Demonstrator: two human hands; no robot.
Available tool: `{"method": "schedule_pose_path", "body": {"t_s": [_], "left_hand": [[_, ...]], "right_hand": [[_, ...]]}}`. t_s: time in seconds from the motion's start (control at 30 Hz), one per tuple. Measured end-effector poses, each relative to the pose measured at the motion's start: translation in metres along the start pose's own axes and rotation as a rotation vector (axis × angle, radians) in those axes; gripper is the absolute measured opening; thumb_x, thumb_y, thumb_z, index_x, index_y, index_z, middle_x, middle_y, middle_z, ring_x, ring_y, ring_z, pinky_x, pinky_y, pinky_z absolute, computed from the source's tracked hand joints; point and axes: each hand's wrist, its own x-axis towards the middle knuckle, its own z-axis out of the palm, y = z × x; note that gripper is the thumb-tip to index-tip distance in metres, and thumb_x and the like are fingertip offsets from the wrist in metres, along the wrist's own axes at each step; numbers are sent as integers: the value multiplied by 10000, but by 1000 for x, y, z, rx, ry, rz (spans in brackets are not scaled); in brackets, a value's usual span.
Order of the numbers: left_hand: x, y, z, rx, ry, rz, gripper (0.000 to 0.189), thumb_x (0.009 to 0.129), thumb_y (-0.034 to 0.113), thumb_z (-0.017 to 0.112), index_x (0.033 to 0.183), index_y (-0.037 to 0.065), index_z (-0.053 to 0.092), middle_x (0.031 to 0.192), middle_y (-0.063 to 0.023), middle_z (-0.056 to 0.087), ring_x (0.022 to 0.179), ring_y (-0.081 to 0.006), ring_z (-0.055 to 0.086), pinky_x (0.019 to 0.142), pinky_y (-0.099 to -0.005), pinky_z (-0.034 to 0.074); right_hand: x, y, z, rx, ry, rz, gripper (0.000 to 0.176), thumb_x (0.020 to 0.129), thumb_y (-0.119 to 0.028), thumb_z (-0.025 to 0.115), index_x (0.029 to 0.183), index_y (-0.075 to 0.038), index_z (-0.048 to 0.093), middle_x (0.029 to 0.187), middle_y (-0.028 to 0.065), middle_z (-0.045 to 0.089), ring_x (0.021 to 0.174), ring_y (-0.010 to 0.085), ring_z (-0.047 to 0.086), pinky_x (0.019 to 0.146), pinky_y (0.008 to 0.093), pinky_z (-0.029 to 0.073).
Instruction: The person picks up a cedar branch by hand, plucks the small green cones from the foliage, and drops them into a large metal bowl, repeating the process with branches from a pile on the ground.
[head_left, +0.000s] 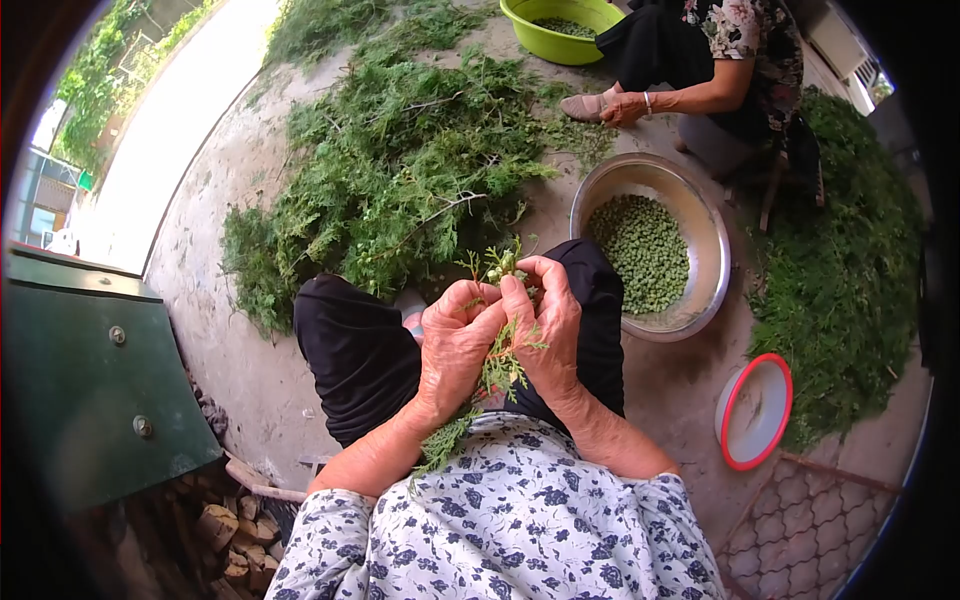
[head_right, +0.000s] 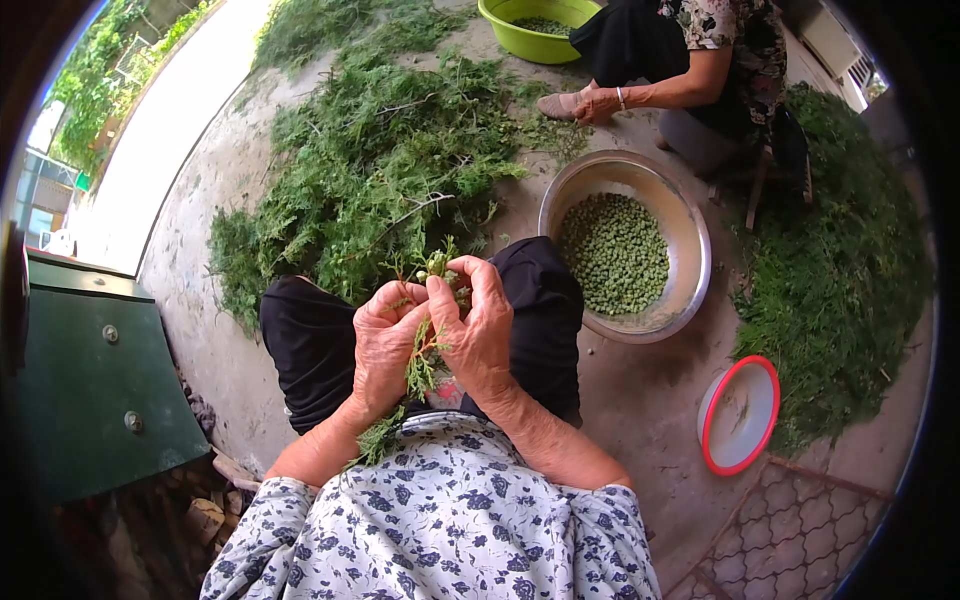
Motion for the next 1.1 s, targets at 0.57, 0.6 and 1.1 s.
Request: {"method": "schedule_pose_path", "body": {"t_s": [0.57,0.6,1.1], "left_hand": [[-6,-1,-1,-34,-124,-73,97,843,82,601,882,-5,586,748,7,588,637,-22,485,549,-171,387],[-7,0,2,-66,-84,-106,103,832,88,611,876,-3,592,714,6,570,576,-34,469,500,-174,371],[-4,0,0,-282,-33,-159,113,823,74,623,881,-5,566,630,-3,527,466,-40,406,413,-182,291]], "right_hand": [[9,21,1,182,47,40,227,905,-177,542,727,-42,508,593,-40,465,495,23,387,431,214,342],[10,19,0,293,18,144,235,909,-196,536,719,-61,510,598,-45,468,486,17,385,412,204,334],[9,4,-3,864,-61,731,343,878,-435,537,808,-101,501,645,-31,483,451,51,409,365,199,314]]}}
